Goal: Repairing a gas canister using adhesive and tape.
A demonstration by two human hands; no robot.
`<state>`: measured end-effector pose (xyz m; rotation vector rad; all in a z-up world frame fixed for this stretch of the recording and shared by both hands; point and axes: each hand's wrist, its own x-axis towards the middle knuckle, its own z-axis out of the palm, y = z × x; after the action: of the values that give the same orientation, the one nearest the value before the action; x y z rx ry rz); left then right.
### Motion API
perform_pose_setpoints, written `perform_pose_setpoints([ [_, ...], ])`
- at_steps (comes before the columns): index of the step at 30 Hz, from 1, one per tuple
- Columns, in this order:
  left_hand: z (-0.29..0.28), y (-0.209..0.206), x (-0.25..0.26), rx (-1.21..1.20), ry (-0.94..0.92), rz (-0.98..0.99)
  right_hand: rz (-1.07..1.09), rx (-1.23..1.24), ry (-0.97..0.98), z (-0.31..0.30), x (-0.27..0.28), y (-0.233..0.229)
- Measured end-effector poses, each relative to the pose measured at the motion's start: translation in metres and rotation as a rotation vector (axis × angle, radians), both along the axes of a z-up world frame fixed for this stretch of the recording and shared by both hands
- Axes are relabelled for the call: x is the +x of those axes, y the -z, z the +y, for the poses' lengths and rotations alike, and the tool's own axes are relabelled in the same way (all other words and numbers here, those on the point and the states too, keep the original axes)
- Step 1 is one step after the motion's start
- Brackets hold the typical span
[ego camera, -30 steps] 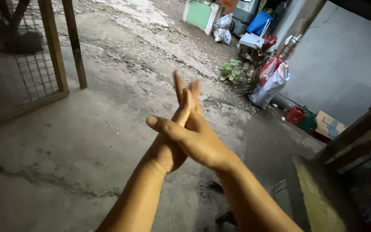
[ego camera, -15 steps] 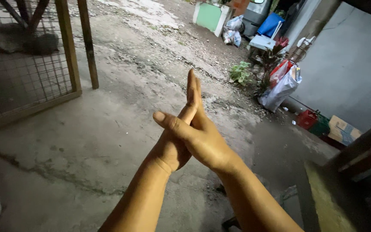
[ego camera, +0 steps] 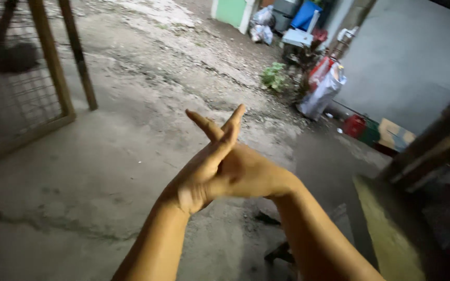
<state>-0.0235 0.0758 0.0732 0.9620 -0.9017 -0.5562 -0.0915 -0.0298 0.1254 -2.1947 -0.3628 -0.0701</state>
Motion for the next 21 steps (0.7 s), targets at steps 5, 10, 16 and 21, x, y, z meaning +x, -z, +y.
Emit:
perform_pose_setpoints([
  [5, -0.028, 0.01, 0.0, 0.218, 0.021, -0.006, 0.05, -0.098, 0.055, -0.024, -0.011, 0.022],
  [10, -0.09, 0.042, 0.0, 0.172, 0.059, 0.024, -0.188, -0.308, 0.298, -0.061, -0.021, 0.07],
  [16, -0.129, 0.062, -0.03, -0.03, -0.119, -0.467, -0.343, -0.595, 0.525, -0.086, -0.066, 0.101],
  [21, -0.159, 0.09, -0.06, -0.064, 0.174, -0.261, -0.197, -0.121, 0.624, -0.106, -0.099, 0.154],
])
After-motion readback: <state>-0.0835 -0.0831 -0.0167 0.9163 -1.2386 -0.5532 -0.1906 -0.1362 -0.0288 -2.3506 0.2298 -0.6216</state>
